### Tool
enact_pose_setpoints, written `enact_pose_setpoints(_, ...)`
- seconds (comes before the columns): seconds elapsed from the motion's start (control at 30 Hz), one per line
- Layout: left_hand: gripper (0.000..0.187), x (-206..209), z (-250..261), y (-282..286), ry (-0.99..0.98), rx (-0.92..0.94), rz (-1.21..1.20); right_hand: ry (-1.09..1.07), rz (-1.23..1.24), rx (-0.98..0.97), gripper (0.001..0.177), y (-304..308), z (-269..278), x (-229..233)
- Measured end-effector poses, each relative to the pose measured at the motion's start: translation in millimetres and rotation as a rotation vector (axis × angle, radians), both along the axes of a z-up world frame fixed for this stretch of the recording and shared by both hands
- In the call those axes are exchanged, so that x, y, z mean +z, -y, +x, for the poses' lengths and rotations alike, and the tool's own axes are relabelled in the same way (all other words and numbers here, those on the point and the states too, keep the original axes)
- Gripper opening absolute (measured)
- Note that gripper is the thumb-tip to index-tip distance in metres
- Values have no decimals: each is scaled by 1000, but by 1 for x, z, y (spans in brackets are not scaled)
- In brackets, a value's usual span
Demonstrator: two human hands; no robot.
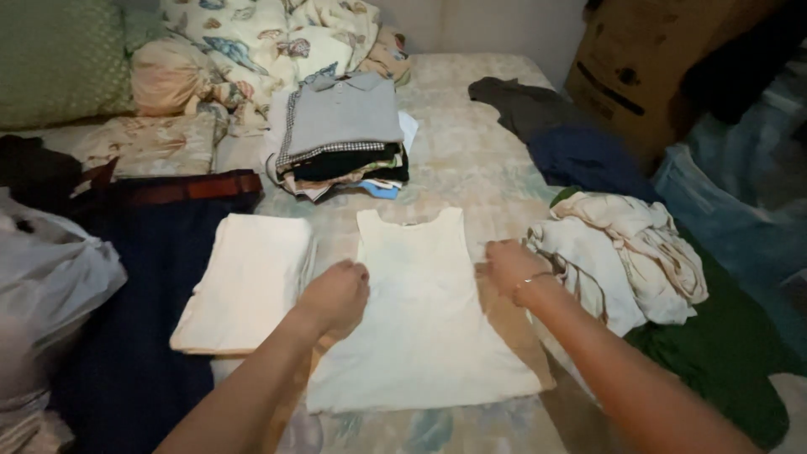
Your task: Folding various pieces of laundry including tank tops and shirts on a bed.
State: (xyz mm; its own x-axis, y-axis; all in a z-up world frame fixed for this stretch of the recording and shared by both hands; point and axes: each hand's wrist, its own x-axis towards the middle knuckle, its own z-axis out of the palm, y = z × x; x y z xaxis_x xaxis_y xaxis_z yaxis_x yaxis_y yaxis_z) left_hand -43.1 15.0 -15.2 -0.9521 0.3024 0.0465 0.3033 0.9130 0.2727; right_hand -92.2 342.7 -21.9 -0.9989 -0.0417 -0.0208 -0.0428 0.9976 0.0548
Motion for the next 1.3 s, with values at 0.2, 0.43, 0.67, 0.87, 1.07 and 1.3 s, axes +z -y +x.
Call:
enact_pose_setpoints(0.2, 34, -93, -94, 7, -296, 53, 417, -104, -868, 88, 43, -28, -141, -146)
enact_pose_setpoints(0.43, 48, -106, -170, -14, 250, 476, 839, 77, -1211, -322, 74, 2, -155, -102)
enact_pose_setpoints(0.67, 37, -54, -135, -15, 342, 333, 1312, 178, -1732, -207, 37, -4, -131, -85)
enact_pose_setpoints(0.87, 37, 25, -26, -3, 276, 93, 1377, 97, -1583, 184, 49, -7, -12, 2)
enact_pose_setpoints(1.07, 22, 7, 69, 27, 214, -194, 636, 320, -1220, 399, 43, -30, 93, 17)
enact_pose_setpoints(1.3, 18, 0, 110, 29, 383, 67, 847, 35, -935, 109, 24, -43, 144, -16)
